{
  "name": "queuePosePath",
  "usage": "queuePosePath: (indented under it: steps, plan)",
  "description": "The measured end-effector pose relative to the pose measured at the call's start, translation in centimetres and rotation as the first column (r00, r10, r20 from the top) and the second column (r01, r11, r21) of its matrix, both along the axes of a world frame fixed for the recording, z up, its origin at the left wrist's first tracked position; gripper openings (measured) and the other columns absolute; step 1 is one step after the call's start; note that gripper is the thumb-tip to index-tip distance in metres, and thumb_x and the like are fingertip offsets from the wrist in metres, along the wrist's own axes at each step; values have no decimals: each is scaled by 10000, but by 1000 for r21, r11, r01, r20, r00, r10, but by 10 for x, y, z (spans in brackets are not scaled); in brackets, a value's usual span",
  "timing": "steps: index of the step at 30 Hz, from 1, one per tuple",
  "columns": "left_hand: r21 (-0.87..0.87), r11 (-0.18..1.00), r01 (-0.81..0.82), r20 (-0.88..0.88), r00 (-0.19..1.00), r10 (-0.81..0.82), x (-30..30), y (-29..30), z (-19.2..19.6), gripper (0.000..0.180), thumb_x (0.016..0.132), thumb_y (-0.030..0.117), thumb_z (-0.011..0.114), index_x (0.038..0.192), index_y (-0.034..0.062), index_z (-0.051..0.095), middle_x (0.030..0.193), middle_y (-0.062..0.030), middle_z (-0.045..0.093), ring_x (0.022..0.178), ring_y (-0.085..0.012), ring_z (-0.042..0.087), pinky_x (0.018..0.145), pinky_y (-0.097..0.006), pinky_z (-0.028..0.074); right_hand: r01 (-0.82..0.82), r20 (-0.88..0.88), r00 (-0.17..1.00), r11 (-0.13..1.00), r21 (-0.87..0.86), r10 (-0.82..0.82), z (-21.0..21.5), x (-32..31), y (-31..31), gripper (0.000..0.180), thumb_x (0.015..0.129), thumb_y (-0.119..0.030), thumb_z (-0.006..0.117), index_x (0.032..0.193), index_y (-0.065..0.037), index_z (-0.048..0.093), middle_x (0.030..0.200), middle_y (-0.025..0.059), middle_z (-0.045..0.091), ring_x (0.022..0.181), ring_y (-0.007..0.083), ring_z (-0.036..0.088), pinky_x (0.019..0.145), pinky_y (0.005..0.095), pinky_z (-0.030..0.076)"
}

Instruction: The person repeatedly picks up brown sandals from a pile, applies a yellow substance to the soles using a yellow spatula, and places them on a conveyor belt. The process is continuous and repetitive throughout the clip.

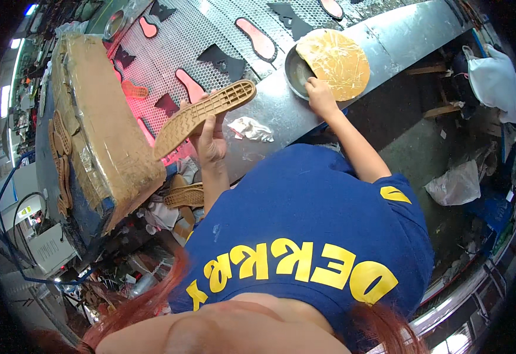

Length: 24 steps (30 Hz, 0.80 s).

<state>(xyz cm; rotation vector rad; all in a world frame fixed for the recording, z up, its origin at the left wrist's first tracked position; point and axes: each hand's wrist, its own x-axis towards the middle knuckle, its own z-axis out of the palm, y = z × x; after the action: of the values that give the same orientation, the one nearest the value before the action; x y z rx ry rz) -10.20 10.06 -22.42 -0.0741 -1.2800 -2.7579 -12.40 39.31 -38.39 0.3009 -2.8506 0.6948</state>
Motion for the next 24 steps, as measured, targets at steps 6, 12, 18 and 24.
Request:
queuePosePath:
  steps: [6, 12, 18, 24]
  plan:
    - [-385, 901, -200, -275, 957, 94, -3, -8, -25, 738, 766, -137, 647, 1351, 106, 269, 1364, -214, 449, 1273, -321, 480, 1065, -466, 423, 103, 49, 995, 827, -552, -91, 5, 4, -3, 130, 894, -78, 603, 998, -18, 653, 1016, 106, 653, 932, 287, 635, 808, 360, 499]
    - [-571, 756, -321, -427, 902, 60, 0, -8, -12, 731, 752, -59, 714, 1328, 61, 280, 1324, -230, 499, 1264, -289, 497, 1060, -405, 421, 232, 229, 972, 55, -971, -45, 84, 10, -23, 236, 973, -212, 588, 1115, -28, 626, 1007, 35, 639, 820, 94, 600, 737, 225, 468]
    - [-614, 693, -378, -437, 894, 101, 6, 9, 23, 537, 798, 145, 721, 1294, 107, 518, 1342, -38, 557, 1249, -134, 510, 1098, -316, 264, -245, -418, 903, 678, -693, -101, 196, 28, -65, 278, 901, -277, 677, 950, -4, 662, 1035, 137, 636, 929, 238, 622, 832, 331, 486]
    - [-966, 33, -257, -259, 960, -103, 17, 4, 53, 463, 894, 343, 597, 1347, 280, 530, 1384, 89, 519, 1322, -55, 384, 1099, -310, 225, -268, -470, 882, 781, -564, -37, 200, 28, -85, 248, 839, -200, 738, 984, -10, 674, 1001, 130, 633, 897, 252, 635, 752, 330, 513]
